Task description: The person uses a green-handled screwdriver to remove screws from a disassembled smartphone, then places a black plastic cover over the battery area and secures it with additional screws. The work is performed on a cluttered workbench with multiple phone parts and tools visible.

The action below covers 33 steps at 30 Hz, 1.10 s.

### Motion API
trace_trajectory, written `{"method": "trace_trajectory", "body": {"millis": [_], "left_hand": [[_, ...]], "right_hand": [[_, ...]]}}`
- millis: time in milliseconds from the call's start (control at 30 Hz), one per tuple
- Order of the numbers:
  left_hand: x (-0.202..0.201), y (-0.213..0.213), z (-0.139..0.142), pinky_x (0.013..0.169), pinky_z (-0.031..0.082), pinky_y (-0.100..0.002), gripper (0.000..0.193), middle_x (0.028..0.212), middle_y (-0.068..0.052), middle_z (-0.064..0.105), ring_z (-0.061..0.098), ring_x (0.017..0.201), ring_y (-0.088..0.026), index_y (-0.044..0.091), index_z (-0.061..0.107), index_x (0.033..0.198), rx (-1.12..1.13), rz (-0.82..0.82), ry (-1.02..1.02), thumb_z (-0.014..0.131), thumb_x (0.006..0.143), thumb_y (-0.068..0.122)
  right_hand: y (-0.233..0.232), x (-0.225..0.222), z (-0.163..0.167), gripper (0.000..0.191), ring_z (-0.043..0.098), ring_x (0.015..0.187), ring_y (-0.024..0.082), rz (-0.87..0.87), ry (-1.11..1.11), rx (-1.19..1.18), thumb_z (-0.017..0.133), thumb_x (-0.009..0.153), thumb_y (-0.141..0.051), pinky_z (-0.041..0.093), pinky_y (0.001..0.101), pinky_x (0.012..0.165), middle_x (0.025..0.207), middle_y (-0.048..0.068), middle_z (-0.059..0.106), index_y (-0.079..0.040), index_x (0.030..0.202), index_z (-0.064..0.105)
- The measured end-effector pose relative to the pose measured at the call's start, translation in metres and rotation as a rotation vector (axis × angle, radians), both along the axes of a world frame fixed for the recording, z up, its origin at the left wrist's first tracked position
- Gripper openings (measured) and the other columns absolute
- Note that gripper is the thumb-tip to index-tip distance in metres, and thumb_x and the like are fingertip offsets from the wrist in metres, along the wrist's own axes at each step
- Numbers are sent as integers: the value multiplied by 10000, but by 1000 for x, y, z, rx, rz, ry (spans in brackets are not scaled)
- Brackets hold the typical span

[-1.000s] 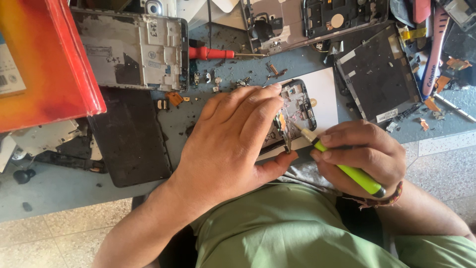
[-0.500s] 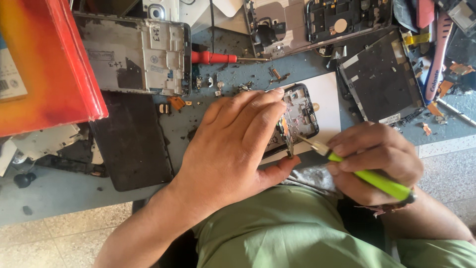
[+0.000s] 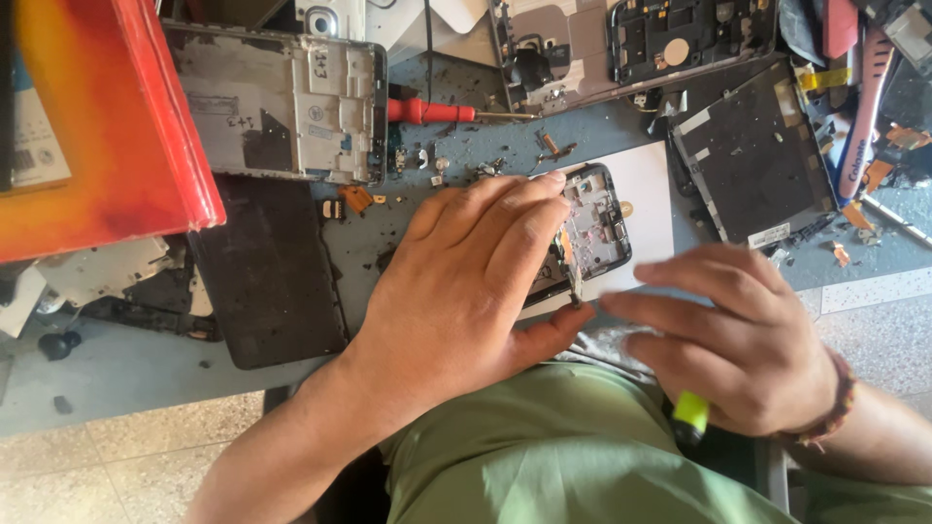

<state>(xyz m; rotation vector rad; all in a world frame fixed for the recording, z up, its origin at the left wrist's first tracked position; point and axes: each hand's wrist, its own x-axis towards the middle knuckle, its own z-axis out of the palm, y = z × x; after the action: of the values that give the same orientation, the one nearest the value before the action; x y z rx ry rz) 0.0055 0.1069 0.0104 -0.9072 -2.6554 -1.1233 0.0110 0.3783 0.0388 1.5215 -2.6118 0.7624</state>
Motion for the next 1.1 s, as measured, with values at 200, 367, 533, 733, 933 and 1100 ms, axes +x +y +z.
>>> {"method": "trace_trajectory", "body": {"millis": [200,367,533,733,933,1100], "left_hand": [[1,0,1,1109,441,-476,745,1435,-145,579,550,1342,-338,-5,485,1389,18,3,-1,870,882,382],[2,0,1,1098,439,-476,763,1431,-149,576,543,1338,-344,-6,484,1385,20,3,-6,878,859,382],[2,0,2,1106,436,-477,753,1434,-139,575,544,1344,-343,5,483,1383,9,9,0,871,867,393],[4,0,4,1101,440,-467,777,1445,-130,581,550,1340,-323,4,475,1410,8,18,-10,868,857,382],[5,-2,6,1105,444,-462,793,1430,-128,586,554,1345,-324,4,472,1420,15,29,-4,878,854,384],[5,-2,4,1101,445,-468,799,1422,-137,587,552,1339,-340,3,474,1409,24,21,-12,879,835,383]], "right_hand": [[-13,-10,3,117,551,1292,366,-26,12,148,730,715,-105,478,587,1051,1232,74,735,-75,807,664],[-18,-14,0,133,525,1331,383,-74,19,136,753,746,-103,456,607,1091,1253,70,728,-61,781,632],[-21,-23,5,184,511,1353,385,-86,1,77,764,727,-130,444,613,1107,1274,82,707,-66,811,612],[-33,-35,10,200,473,1380,411,-77,86,118,766,708,-76,428,622,1119,1304,124,700,-46,783,583],[-35,-35,8,219,449,1427,416,-61,11,175,767,633,-83,399,653,1155,1298,126,696,-42,816,654],[-34,-33,5,216,437,1424,414,-53,17,206,755,614,-67,393,660,1156,1318,126,685,-46,807,660]]}}
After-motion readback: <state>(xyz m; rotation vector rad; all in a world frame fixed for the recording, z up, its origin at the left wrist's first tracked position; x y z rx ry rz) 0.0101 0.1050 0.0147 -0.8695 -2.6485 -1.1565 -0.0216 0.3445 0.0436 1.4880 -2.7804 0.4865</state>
